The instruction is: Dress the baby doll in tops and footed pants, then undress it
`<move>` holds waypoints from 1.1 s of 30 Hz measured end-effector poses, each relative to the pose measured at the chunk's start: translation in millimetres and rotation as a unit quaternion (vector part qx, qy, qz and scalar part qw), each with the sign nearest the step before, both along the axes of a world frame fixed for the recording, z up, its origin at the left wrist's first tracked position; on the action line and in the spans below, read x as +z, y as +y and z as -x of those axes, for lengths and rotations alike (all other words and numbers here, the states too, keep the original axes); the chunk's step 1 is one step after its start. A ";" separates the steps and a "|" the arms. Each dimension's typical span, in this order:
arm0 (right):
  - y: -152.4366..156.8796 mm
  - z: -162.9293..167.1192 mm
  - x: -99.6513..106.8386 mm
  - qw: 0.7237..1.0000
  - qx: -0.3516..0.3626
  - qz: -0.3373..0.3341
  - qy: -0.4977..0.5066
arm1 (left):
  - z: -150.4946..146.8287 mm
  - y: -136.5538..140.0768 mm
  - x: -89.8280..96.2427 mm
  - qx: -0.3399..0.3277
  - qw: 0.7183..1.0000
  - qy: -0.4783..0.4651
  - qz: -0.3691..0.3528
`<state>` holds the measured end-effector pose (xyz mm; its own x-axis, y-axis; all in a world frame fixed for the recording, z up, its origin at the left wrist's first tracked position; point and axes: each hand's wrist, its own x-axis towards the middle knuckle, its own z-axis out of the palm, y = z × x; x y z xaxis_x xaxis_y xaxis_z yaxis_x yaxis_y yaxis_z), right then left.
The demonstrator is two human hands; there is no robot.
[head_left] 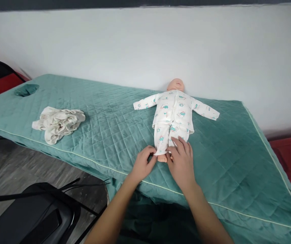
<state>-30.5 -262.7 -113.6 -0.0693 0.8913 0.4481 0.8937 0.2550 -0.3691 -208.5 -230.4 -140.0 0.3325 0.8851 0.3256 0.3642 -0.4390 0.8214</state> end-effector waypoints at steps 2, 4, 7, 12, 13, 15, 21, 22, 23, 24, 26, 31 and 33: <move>-0.1 0.3 2.1 1.000 0.011 -0.011 0.016 | 1.0 -1.2 0.2 0.013 1.000 -0.021 0.010; -3.4 0.2 4.9 0.998 0.032 -0.021 0.042 | 2.0 -1.7 -0.8 0.037 0.999 -0.025 0.014; -12.2 -0.2 7.3 0.996 0.050 -0.028 0.067 | 2.4 -2.2 -3.2 0.061 0.998 -0.014 0.006; -26.1 -5.4 5.5 0.993 0.049 -0.021 0.103 | 2.2 -2.3 -2.7 0.044 0.998 0.040 -0.037; -28.5 -7.7 5.0 0.991 0.051 -0.016 0.122 | 2.7 -2.5 -1.7 0.040 0.997 0.040 -0.051; -32.8 -13.7 3.3 0.983 0.044 -0.005 0.178 | 3.6 -3.6 0.9 0.034 0.996 0.029 -0.082; -34.7 -33.7 -14.3 0.951 -0.032 0.003 0.306 | -9.9 -16.5 15.1 0.033 0.984 0.048 -0.168; -33.5 -35.3 -17.9 0.952 -0.042 0.009 0.302 | -15.4 -18.5 18.4 0.028 0.982 0.070 -0.171; -32.3 -36.0 -21.1 0.955 -0.052 0.015 0.293 | -21.2 -19.9 21.6 0.023 0.981 0.098 -0.169; -31.2 -36.0 -23.7 0.957 -0.060 0.022 0.282 | -27.1 -20.5 24.6 0.021 0.978 0.128 -0.163; -29.3 -34.4 -27.0 0.962 -0.069 0.030 0.261 | -37.7 -19.8 28.6 0.030 0.970 0.186 -0.151; -27.7 -31.9 -29.8 0.966 -0.069 0.028 0.249 | -52.5 -13.3 24.4 0.057 0.953 0.249 -0.164; -27.6 -33.0 -30.6 0.963 -0.065 0.027 0.259 | -54.5 -10.9 18.2 0.068 0.953 0.238 -0.177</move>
